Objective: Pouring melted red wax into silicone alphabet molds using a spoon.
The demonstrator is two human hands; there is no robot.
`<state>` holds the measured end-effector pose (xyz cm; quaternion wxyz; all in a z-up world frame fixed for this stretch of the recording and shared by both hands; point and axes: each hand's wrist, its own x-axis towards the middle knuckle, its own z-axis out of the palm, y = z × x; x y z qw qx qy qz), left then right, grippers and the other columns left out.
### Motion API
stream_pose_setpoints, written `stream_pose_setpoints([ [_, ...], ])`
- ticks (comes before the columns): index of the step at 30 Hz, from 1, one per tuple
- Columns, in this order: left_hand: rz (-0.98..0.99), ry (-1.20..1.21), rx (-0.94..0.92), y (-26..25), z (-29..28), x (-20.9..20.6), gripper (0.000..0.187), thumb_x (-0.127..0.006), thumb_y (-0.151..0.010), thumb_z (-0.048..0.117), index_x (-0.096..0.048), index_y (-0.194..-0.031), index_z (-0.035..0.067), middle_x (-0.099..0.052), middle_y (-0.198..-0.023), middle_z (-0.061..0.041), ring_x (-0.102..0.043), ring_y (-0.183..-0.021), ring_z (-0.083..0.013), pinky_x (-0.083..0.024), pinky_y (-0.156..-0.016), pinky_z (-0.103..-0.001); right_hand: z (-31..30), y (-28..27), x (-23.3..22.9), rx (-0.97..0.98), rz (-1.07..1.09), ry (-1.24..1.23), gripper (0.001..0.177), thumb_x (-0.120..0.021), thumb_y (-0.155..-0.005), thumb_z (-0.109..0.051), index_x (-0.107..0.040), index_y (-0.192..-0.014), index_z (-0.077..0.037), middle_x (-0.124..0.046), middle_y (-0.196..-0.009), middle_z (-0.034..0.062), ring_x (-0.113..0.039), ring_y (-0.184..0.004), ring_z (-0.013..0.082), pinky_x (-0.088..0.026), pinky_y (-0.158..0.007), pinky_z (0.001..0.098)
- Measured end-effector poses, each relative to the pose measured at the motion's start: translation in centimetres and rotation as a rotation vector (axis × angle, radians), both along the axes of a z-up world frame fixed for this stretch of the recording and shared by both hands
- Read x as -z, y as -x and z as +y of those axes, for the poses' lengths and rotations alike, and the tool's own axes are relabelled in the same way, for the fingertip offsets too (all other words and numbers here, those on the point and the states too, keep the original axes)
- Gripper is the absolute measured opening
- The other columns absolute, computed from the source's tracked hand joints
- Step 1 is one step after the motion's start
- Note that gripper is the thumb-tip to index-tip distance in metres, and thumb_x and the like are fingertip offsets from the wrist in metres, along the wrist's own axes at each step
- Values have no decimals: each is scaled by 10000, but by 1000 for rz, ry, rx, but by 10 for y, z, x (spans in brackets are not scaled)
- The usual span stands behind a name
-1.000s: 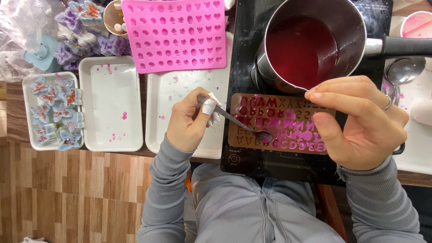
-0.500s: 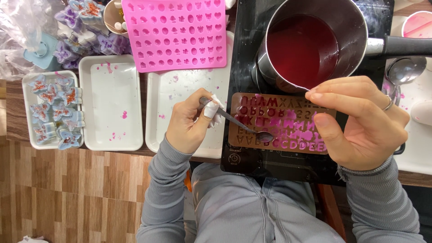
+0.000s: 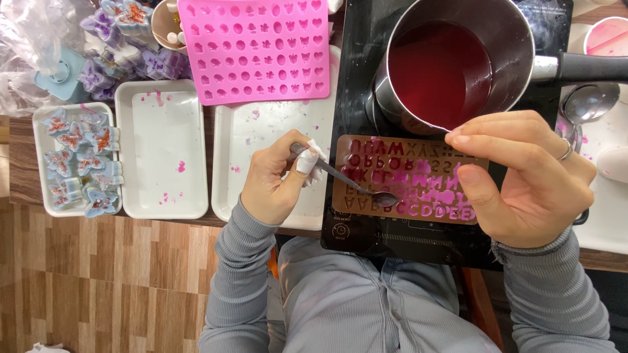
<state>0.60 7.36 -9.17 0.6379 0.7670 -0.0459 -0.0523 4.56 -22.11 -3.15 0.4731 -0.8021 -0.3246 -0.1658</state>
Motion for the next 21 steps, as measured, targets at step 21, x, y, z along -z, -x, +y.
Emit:
stream_pose_setpoints([
  [21, 18, 203, -100, -3, 2, 17, 201, -521, -1119, 169, -615, -1049, 6, -641, -778, -44, -568, -674, -72, -474, -622, -227, -3, 1, -1, 22, -7, 2, 160, -704, -969, 3, -660, -1105, 74, -709, -1066, 212, -715, -956, 276, -598, -827, 331],
])
